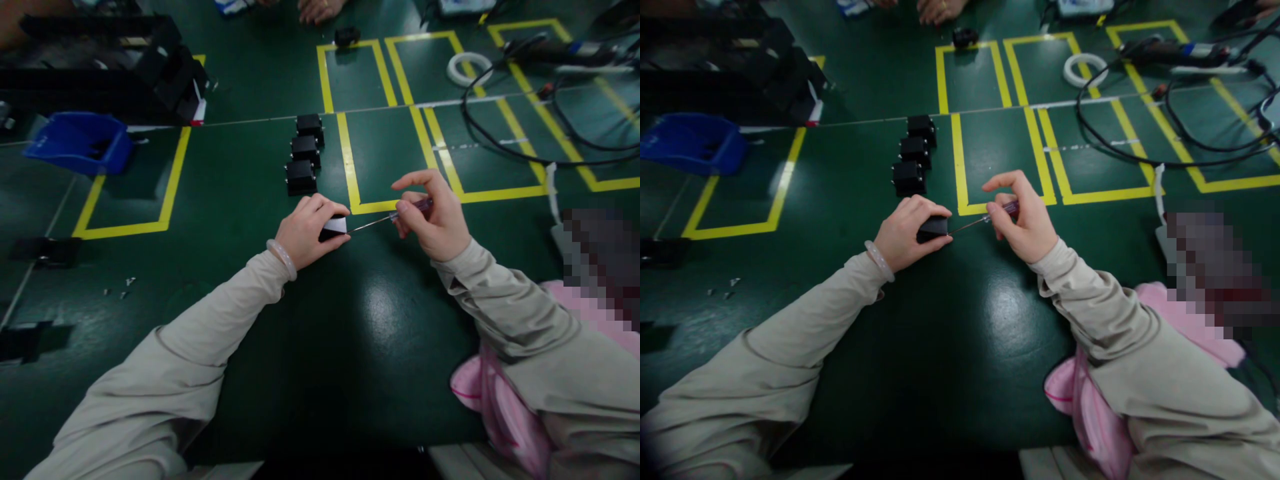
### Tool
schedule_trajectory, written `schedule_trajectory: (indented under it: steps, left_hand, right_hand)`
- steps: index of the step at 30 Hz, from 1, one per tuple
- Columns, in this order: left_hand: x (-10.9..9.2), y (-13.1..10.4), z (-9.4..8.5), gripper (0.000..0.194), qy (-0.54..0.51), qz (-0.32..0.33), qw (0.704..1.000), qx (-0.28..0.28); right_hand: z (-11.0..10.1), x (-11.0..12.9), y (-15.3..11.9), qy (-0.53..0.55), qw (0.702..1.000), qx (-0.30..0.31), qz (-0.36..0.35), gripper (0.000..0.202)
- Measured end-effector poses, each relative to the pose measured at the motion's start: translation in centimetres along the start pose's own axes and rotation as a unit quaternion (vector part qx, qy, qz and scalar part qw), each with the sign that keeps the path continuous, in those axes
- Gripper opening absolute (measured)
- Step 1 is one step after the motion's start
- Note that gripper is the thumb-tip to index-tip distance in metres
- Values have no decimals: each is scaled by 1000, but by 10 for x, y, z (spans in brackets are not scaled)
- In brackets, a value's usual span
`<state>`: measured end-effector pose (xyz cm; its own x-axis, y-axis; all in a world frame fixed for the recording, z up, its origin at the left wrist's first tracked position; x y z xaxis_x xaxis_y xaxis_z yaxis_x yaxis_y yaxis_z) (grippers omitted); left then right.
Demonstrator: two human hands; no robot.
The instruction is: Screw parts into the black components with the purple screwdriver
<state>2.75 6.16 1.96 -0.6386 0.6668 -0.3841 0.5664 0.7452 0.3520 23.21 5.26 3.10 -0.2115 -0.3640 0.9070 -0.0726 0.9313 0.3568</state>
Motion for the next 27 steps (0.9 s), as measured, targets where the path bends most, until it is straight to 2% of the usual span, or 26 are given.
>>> schedule_trajectory:
  steps: [9,27]
  left_hand:
    - [0,0,1,34,-2,-8,1000,5]
    - [0,-1,1,34,-3,-4,1000,5]
  right_hand:
    - [1,1,0,1,1000,10,20,31]
    - [0,-1,0,6,1000,5,5,28]
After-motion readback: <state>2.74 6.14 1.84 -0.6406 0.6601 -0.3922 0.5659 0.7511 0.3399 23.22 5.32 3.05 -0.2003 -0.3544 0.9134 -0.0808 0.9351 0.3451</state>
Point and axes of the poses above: each hand's wrist, its own y-axis towards the middle knuckle, its own z-axis out of the palm, x = y × z, the point moved 6 cm from there along y, towards the middle knuckle, and after that the axes turned 5 degrees about -x, right-handed, at the moved point
